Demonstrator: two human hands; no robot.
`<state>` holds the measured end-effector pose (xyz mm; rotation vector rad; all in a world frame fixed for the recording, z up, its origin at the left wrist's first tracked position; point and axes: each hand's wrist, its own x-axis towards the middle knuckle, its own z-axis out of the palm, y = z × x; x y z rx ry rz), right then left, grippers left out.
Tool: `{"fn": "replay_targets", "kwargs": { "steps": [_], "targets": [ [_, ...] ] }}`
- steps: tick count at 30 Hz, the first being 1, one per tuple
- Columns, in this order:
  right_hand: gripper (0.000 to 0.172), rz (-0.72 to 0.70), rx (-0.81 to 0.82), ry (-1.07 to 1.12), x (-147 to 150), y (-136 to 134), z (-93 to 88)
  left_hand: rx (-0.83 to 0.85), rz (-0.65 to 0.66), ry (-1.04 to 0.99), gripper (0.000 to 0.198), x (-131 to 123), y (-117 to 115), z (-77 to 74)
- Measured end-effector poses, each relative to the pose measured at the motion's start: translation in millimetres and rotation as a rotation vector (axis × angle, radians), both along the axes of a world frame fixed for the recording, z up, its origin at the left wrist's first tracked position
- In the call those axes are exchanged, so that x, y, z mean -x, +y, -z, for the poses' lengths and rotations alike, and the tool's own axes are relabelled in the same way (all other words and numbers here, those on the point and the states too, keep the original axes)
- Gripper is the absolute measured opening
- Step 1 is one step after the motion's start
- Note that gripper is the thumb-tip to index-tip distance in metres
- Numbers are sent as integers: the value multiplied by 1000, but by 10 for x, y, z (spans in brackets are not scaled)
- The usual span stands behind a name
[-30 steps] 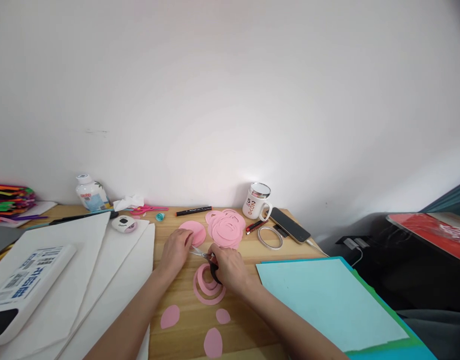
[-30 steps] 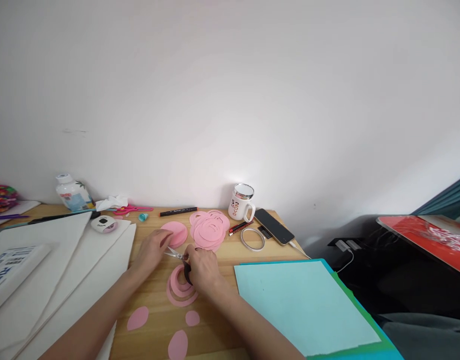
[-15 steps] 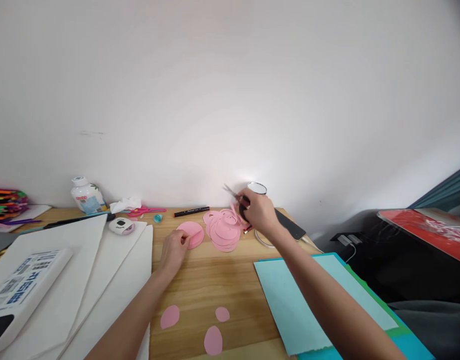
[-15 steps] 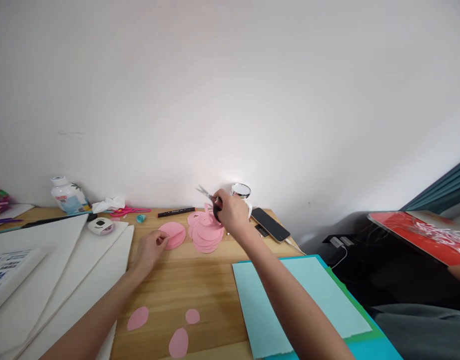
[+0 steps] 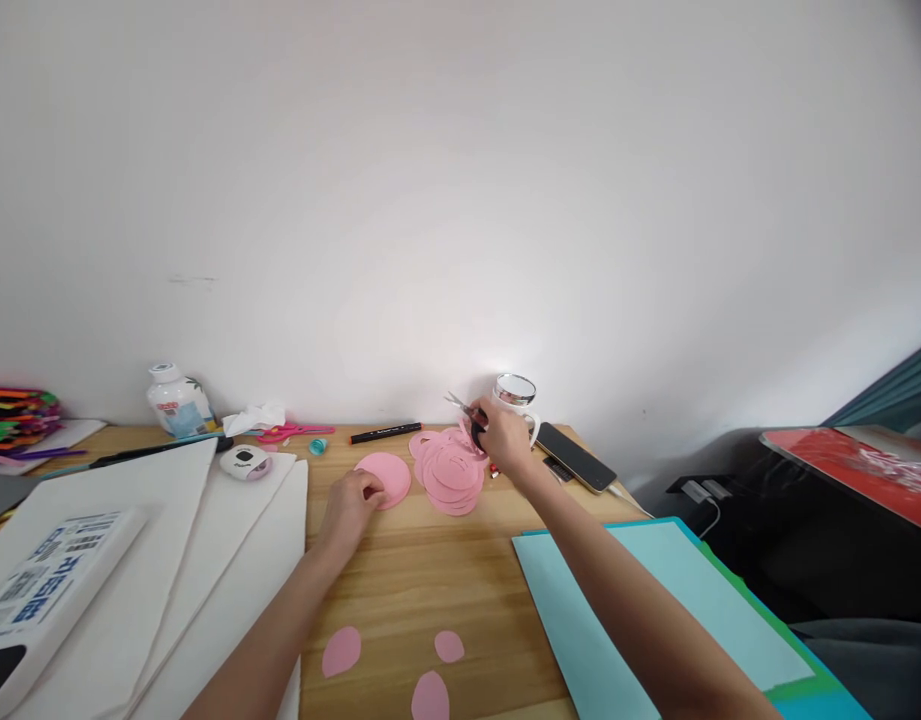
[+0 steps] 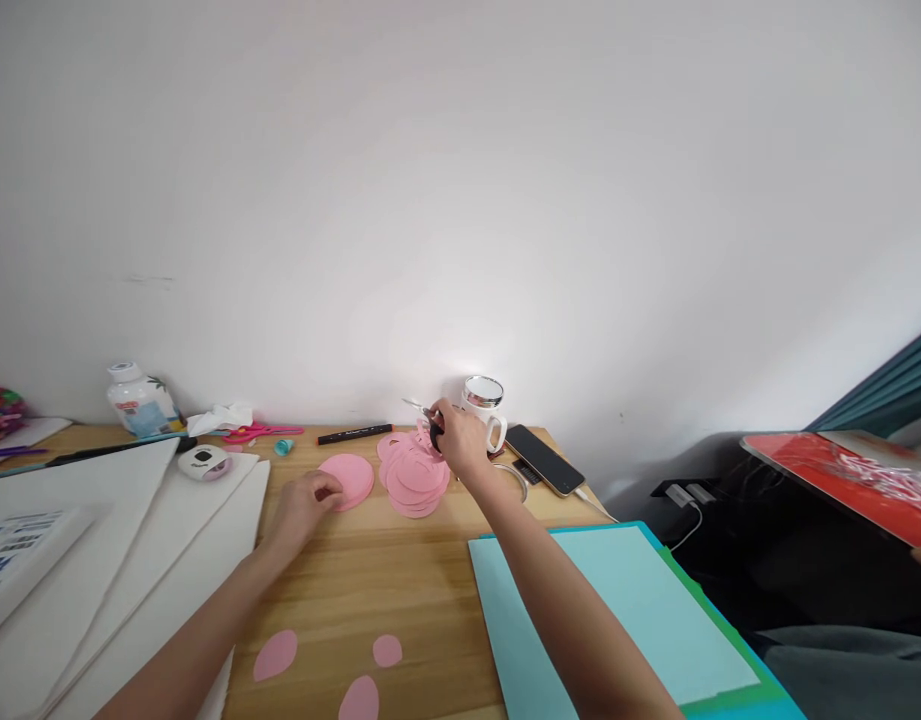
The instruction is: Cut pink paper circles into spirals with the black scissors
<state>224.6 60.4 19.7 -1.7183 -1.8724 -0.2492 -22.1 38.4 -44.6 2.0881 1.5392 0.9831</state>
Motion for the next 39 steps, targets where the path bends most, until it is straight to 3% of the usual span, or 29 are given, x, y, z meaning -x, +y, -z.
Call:
{"fn": "replay_targets", "kwargs": {
  "steps": [4, 9, 14, 19, 26, 31, 34, 37, 39],
  "targets": [
    [31, -50, -1, 30, -58, -11, 329, -23, 0, 23, 8, 5, -17, -9],
    [19, -94, -77, 110, -336, -176, 556, -141, -4, 115, 28, 0, -7, 26],
    [17, -46, -179, 199, -545, -434, 830, -53, 15, 143, 36, -11, 10, 108],
    [18, -64, -186, 264, -484, -511, 981, 8, 1, 57, 31, -10, -9, 78],
    [15, -93, -146, 395, -428, -501, 934, 32, -31, -29, 24, 2, 6, 45],
    [22, -135, -115, 575, -223, -526, 766, -8, -49, -89, 17, 6, 24, 53],
    [25, -275, -12, 697, 40, -578, 572, -52, -93, -120, 20, -21, -17, 16],
    [32, -619, 330, 1175, 328, -717, 432, -142, -208, -175, 27, -52, -94, -59],
    [34, -730, 455, 1324, 508, -896, 445, -258, -363, -318, 28, -61, -127, -103]
  ]
}}
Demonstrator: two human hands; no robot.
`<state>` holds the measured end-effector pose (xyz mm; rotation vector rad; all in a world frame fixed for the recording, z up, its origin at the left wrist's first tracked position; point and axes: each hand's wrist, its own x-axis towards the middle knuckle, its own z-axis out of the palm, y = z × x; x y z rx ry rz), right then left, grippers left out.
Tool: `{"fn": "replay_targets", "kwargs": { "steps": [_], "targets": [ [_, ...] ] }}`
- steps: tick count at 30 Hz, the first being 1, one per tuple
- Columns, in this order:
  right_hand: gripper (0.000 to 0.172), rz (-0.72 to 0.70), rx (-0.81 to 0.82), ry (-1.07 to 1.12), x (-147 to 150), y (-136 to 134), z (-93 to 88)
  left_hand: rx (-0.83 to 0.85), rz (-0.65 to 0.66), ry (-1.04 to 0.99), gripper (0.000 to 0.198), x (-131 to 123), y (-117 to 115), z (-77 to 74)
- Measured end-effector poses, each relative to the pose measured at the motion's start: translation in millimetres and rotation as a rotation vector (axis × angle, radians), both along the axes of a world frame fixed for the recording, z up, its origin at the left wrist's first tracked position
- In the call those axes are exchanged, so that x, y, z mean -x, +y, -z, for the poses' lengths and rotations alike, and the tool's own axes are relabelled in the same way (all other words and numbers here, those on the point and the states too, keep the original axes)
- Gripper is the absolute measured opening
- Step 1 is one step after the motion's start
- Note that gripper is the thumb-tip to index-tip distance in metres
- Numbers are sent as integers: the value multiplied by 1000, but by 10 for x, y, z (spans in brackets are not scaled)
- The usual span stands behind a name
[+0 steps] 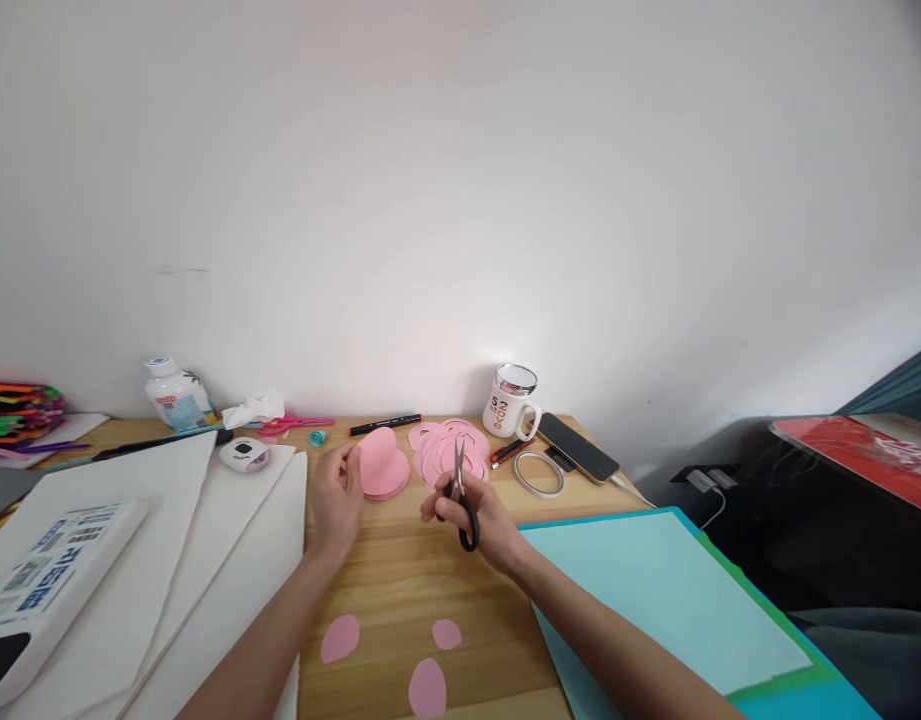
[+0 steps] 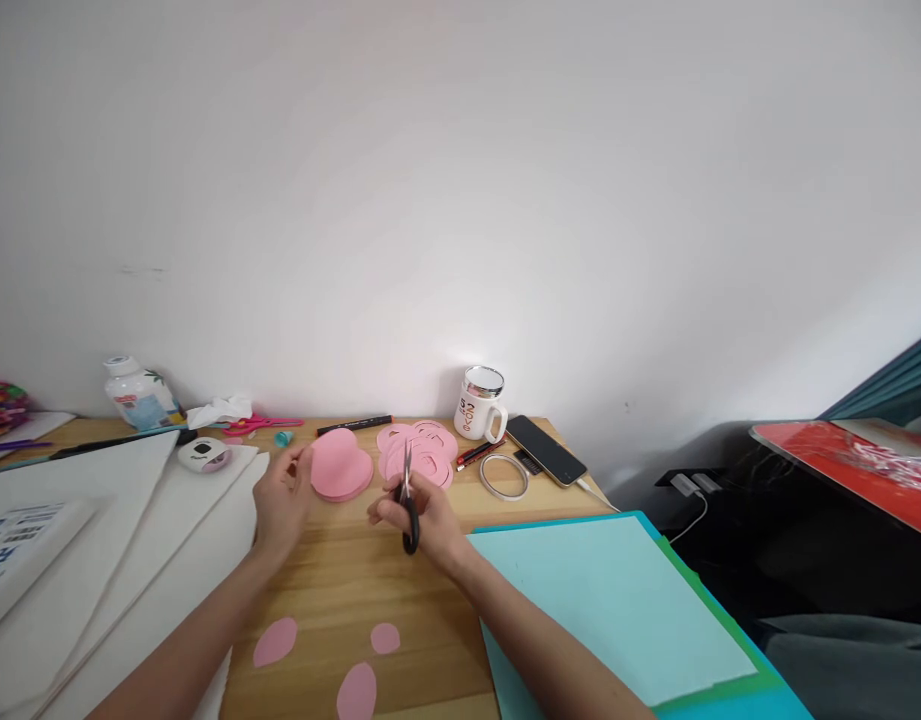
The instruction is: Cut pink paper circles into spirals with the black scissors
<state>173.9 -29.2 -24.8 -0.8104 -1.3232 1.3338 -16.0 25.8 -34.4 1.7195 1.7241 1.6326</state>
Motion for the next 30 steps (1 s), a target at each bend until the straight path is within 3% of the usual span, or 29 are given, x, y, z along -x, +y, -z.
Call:
{"fn": "replay_targets", "kwargs": {
  "steps": [4, 7, 9, 13, 15, 17, 20, 21, 23, 26, 28, 30],
  "targets": [
    [39, -113, 217, 171, 329, -542, 240, 13, 11, -306, 25, 15, 54, 34],
    [46, -452, 381, 169, 525, -835, 348, 69, 69, -536, 21, 21, 141, 126],
    [45, -493, 341, 186, 613, -836, 304, 78, 92, -575, 22, 14, 170, 158],
    [45, -277, 241, 223, 713, -561, 118, 150, 206, -723, 25, -15, 146, 107],
    [48, -271, 245, 178, 734, -496, 77, 228, 304, -804, 27, -29, 121, 60],
    [45, -382, 260, 113, 719, -536, 77, 266, 353, -823, 30, -41, 101, 19],
    [39, -682, 289, -52, 610, -636, 90, 299, 410, -855, 32, -64, 77, -29],
    [38, -697, 281, -57, 558, -634, 85, 306, 426, -871, 32, -74, 67, -43],
    [34, -453, 208, 10, 451, -543, 65, 314, 445, -904, 32, -101, 41, -71],
    [29, 91, 50, 105, 320, -242, 53, 323, 467, -949, 32, -145, -9, -99],
    [31, 261, -4, 88, 261, -32, 85, 341, 497, -943, 31, -165, -42, -105],
    [34, 312, -25, 85, 220, 117, 142, 362, 527, -885, 30, -177, -68, -107]
  ]
}}
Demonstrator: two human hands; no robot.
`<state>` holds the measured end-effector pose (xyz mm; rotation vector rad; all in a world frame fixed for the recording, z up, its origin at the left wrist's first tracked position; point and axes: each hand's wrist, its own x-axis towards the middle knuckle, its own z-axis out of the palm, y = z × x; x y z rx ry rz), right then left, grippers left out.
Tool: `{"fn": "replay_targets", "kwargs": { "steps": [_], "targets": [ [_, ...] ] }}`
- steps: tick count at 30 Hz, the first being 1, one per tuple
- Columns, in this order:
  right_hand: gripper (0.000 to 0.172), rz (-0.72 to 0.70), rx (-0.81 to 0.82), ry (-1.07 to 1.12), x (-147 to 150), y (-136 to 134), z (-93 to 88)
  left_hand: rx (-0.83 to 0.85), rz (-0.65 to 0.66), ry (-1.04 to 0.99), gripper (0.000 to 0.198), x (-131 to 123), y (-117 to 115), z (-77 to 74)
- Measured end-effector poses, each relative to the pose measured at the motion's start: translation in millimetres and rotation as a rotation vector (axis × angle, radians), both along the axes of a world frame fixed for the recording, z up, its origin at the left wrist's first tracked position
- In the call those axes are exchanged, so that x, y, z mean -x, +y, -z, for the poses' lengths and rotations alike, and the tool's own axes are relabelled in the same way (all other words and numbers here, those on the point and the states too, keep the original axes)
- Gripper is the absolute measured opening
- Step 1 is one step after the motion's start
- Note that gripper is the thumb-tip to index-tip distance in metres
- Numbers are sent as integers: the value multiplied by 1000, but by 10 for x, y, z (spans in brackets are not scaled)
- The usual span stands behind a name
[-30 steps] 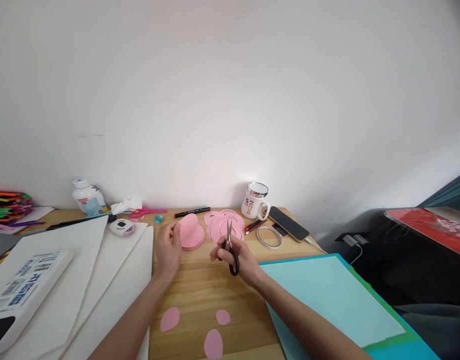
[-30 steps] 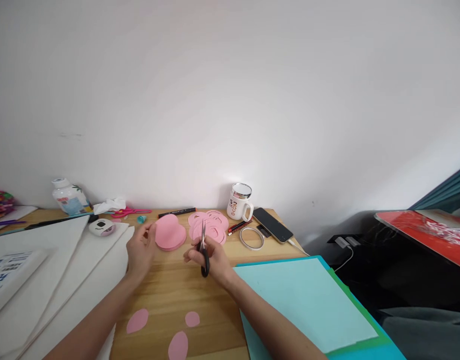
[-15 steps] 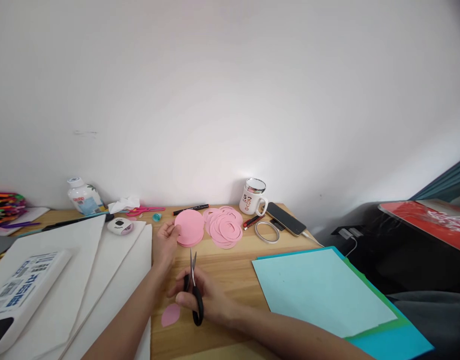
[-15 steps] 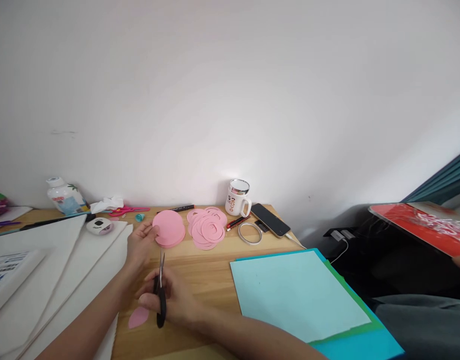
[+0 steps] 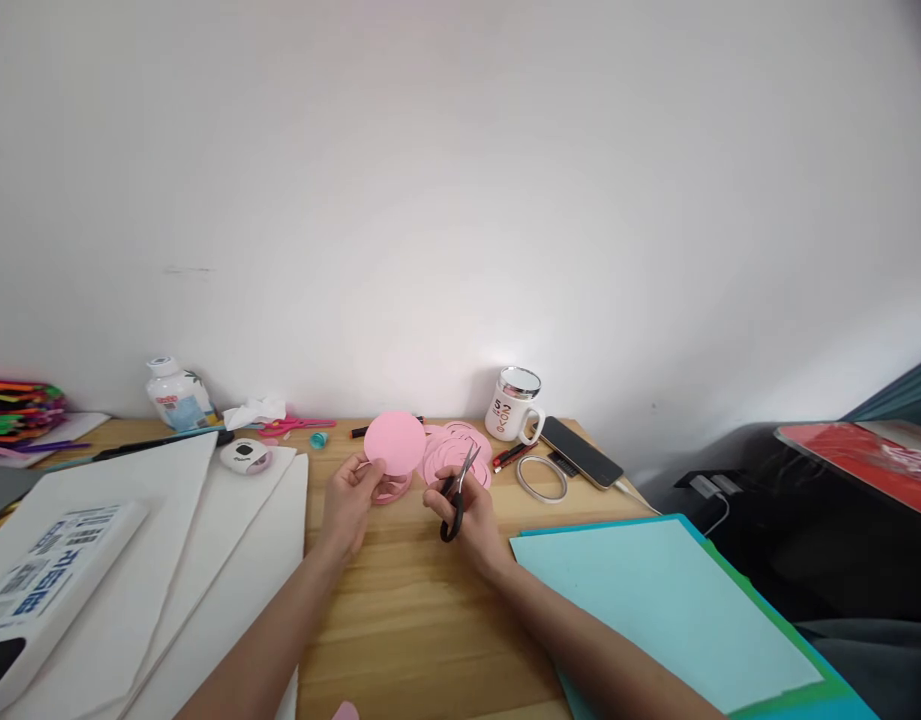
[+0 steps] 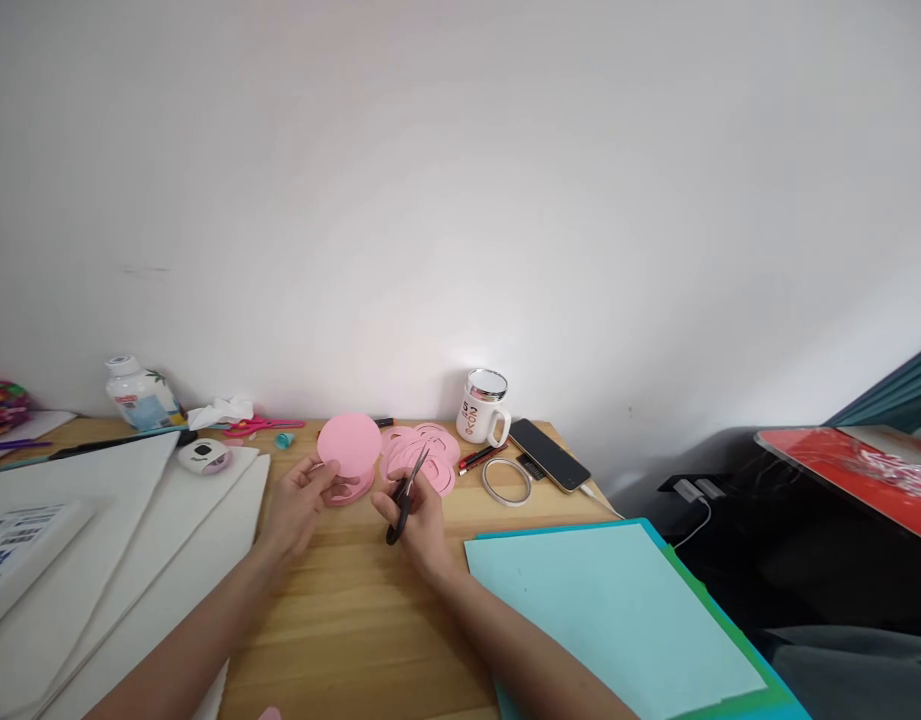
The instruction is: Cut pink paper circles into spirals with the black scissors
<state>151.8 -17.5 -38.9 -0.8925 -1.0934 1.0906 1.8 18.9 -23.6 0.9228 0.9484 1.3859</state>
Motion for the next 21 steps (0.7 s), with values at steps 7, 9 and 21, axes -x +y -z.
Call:
{"fn": "replay_targets", "kwargs": {
  "steps": [7, 9, 21],
  "targets": [
    [30, 55, 2, 23, -88, 69, 95, -122, 247, 276, 23, -53, -107, -64],
    [27, 32, -9, -13, -103, 55, 82, -113, 328, 401, 25, -76, -149, -67],
    [45, -412, 21, -36, -25, -126, 24, -122, 152, 374, 41, -120, -284, -188]
  ]
}}
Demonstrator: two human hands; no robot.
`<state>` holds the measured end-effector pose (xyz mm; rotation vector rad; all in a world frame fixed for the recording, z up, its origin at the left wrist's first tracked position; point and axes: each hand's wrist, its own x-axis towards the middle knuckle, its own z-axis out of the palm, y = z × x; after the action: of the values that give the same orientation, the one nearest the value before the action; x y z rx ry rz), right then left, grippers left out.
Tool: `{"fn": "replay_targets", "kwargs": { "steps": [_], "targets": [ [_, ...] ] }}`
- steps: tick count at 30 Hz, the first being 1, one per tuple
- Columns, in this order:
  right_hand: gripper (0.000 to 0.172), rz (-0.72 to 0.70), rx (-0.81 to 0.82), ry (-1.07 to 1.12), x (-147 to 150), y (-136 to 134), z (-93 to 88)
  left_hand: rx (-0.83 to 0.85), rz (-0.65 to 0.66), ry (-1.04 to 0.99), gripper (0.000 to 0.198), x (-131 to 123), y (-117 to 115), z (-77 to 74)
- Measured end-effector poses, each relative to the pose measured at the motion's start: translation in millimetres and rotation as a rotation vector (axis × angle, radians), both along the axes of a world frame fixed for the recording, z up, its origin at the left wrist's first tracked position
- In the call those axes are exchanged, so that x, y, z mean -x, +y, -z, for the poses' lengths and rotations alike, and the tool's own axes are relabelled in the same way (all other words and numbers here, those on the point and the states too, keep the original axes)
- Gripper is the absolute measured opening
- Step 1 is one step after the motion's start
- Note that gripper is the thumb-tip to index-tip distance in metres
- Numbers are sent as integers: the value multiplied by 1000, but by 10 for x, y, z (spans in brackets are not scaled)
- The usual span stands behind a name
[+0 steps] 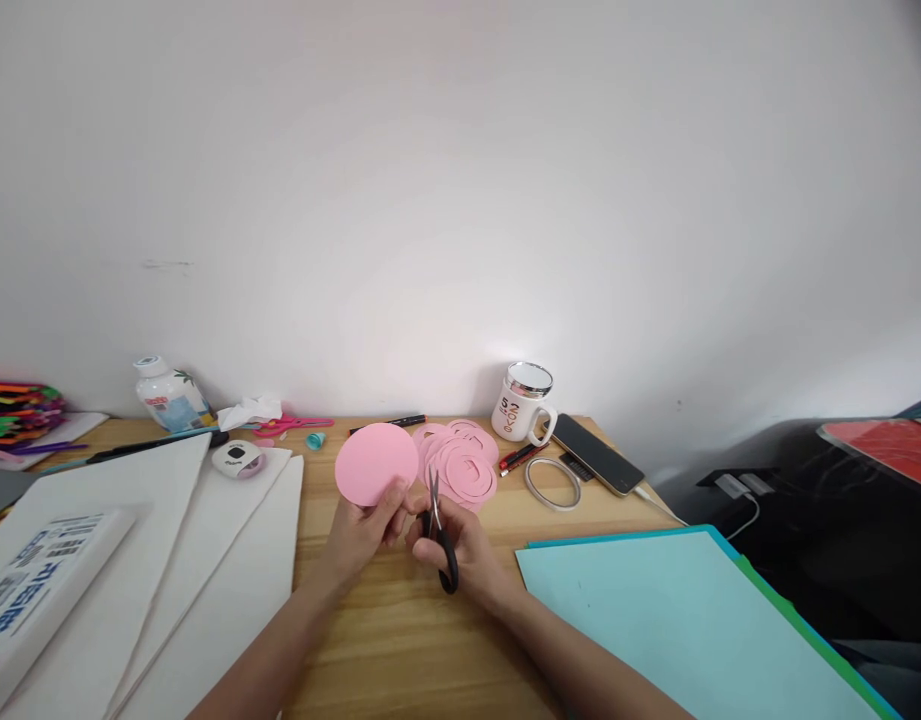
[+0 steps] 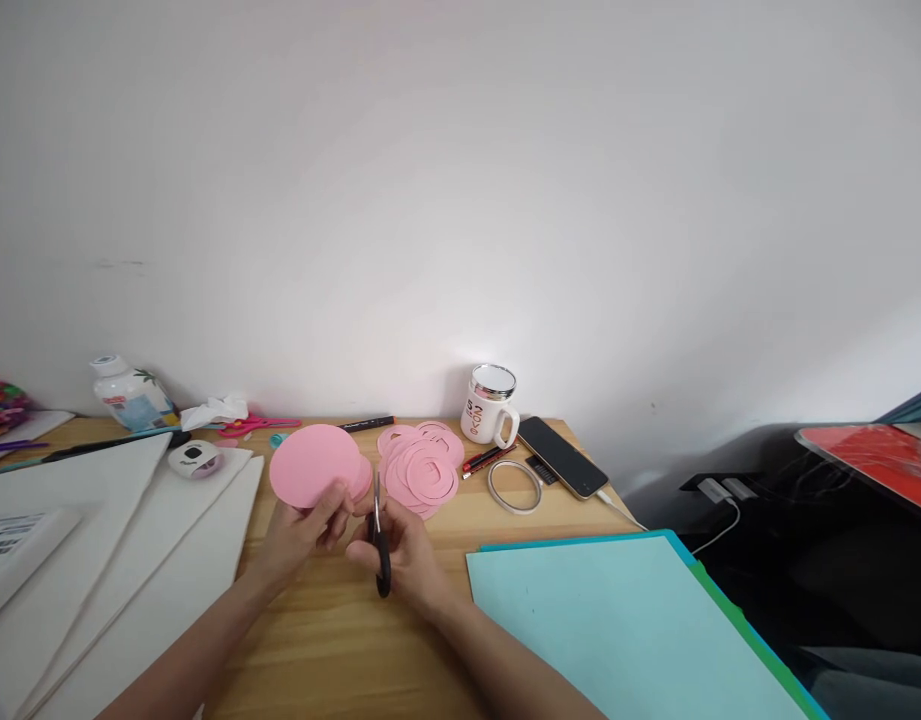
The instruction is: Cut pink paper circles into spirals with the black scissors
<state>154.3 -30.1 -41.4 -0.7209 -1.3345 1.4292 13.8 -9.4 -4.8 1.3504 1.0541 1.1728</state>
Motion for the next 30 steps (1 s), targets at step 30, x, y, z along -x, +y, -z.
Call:
{"fn": "replay_targets", "kwargs": {
  "steps": [30],
  "targets": [
    [43, -68, 18, 93, 82, -79, -10, 57, 41, 17, 32, -62, -70, -28]
  ]
}}
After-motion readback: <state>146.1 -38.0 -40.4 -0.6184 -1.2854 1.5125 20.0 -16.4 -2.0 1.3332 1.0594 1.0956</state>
